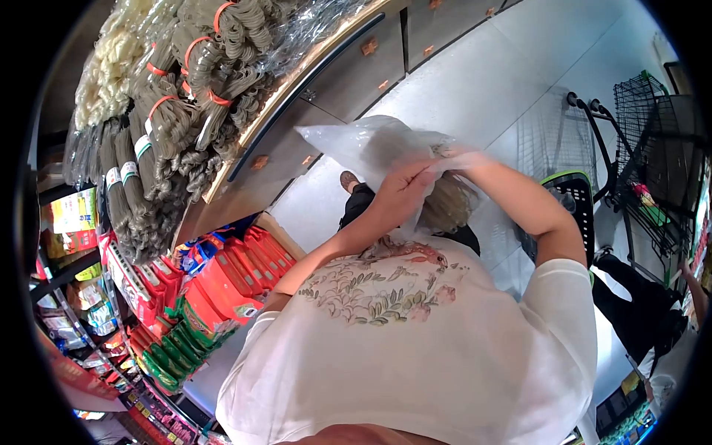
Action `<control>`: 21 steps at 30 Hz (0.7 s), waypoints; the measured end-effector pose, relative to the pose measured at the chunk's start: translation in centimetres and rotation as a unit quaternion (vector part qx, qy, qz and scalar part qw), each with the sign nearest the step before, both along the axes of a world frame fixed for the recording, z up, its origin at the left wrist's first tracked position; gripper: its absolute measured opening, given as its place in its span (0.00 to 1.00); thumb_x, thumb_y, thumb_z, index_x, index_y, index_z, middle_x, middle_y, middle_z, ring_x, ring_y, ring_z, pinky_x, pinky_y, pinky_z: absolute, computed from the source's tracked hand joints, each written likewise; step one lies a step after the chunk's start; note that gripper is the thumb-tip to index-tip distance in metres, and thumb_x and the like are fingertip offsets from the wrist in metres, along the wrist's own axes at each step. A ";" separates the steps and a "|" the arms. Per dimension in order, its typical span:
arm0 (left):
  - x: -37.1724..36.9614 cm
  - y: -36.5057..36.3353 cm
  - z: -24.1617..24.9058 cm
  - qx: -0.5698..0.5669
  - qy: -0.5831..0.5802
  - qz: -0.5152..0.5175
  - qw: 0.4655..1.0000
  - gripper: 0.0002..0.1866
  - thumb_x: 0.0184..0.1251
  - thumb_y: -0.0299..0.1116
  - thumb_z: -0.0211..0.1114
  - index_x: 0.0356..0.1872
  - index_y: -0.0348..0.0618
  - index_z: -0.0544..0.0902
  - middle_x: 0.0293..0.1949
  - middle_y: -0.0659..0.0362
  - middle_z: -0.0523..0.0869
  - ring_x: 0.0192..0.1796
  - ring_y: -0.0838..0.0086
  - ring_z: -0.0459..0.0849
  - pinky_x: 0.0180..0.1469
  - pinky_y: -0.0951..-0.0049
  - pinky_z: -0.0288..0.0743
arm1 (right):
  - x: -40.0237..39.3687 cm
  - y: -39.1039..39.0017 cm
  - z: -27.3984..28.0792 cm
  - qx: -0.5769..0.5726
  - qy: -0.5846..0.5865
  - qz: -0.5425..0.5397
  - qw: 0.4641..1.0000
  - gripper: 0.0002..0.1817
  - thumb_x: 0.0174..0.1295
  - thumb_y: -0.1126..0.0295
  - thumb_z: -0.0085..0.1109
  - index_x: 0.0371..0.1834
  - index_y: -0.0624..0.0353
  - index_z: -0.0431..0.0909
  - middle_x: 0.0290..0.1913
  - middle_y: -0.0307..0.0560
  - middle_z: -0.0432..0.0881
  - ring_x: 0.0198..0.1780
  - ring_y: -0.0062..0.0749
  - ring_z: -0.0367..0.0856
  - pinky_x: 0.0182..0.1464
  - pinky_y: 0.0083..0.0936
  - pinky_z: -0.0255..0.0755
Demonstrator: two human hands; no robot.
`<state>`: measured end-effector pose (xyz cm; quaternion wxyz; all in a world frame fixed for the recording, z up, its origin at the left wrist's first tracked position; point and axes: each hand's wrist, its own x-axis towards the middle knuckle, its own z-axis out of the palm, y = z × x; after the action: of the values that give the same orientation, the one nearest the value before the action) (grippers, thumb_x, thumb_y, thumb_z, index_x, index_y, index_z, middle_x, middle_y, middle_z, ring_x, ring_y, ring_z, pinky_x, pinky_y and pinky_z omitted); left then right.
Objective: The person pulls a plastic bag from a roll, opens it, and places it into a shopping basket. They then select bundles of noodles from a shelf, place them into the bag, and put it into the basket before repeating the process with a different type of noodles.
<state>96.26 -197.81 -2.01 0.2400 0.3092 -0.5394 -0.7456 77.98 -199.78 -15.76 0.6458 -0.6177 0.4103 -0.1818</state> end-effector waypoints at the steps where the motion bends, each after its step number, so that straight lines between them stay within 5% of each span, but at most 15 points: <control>1: -0.2 0.0 0.6 0.100 0.038 -0.011 0.994 0.15 0.66 0.35 0.48 0.50 0.40 0.73 0.27 0.68 0.69 0.26 0.88 0.63 0.26 0.86 0.59 | 0.7 -0.5 -1.6 -0.011 -0.031 -0.001 0.999 0.26 0.51 0.59 0.56 0.51 0.62 0.68 0.49 0.46 0.72 0.50 0.25 0.69 0.54 0.24 0.62; 5: -1.0 0.3 1.7 0.075 0.051 -0.021 0.996 0.16 0.66 0.36 0.48 0.51 0.40 0.72 0.25 0.70 0.66 0.22 0.89 0.60 0.21 0.87 0.54 | 2.8 -2.7 -6.2 0.005 -0.153 0.014 0.988 0.26 0.51 0.59 0.56 0.51 0.61 0.68 0.49 0.46 0.72 0.51 0.25 0.68 0.55 0.24 0.61; 7: -0.4 0.2 3.1 0.237 0.106 -0.054 0.964 0.17 0.66 0.36 0.47 0.52 0.39 0.70 0.20 0.71 0.62 0.19 0.88 0.57 0.19 0.86 0.51 | 3.2 -3.3 -7.4 0.010 -0.192 0.023 0.981 0.26 0.51 0.59 0.56 0.52 0.61 0.68 0.49 0.46 0.72 0.51 0.25 0.68 0.55 0.24 0.60; 13: 1.5 -0.4 2.7 0.330 0.127 0.038 0.935 0.16 0.63 0.36 0.51 0.47 0.37 0.72 0.15 0.70 0.60 0.16 0.86 0.58 0.19 0.86 0.53 | 3.7 -4.3 -10.3 0.011 -0.268 0.038 0.963 0.26 0.52 0.58 0.55 0.52 0.61 0.68 0.50 0.46 0.72 0.52 0.25 0.67 0.56 0.24 0.59; 17: 3.3 -2.3 2.6 0.219 0.054 0.134 0.965 0.14 0.61 0.37 0.53 0.43 0.38 0.73 0.18 0.67 0.68 0.16 0.83 0.63 0.20 0.83 0.60 | 4.6 -5.0 -8.3 0.170 -0.381 0.003 0.909 0.24 0.55 0.56 0.51 0.53 0.54 0.68 0.51 0.43 0.71 0.52 0.28 0.68 0.54 0.24 0.60; 19: 4.7 -3.3 1.2 0.229 0.084 0.163 0.956 0.12 0.61 0.36 0.53 0.40 0.38 0.74 0.22 0.62 0.73 0.17 0.80 0.66 0.21 0.81 0.65 | 4.6 -4.8 2.4 0.246 -0.014 -0.027 0.969 0.22 0.56 0.54 0.49 0.52 0.50 0.69 0.51 0.42 0.72 0.52 0.28 0.69 0.53 0.23 0.61; 20: 4.8 -3.5 1.4 0.228 0.082 0.162 0.957 0.12 0.61 0.36 0.53 0.40 0.38 0.74 0.22 0.62 0.73 0.17 0.80 0.66 0.21 0.81 0.65 | 4.7 -4.7 8.1 0.308 0.138 -0.019 0.941 0.21 0.57 0.54 0.47 0.52 0.48 0.70 0.50 0.42 0.73 0.51 0.27 0.69 0.52 0.22 0.61; 21: 4.8 -3.6 1.7 0.223 0.053 0.212 0.950 0.13 0.62 0.36 0.52 0.39 0.37 0.74 0.18 0.65 0.69 0.16 0.82 0.63 0.21 0.81 0.62 | 4.9 -4.5 6.8 0.195 0.202 -0.005 0.960 0.22 0.56 0.49 0.47 0.50 0.47 0.72 0.47 0.42 0.75 0.49 0.29 0.71 0.51 0.21 0.62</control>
<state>101.06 -201.39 -0.36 0.3457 0.4223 -0.2678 -0.7940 82.85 -204.28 -8.93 0.6564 -0.5016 0.5629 0.0274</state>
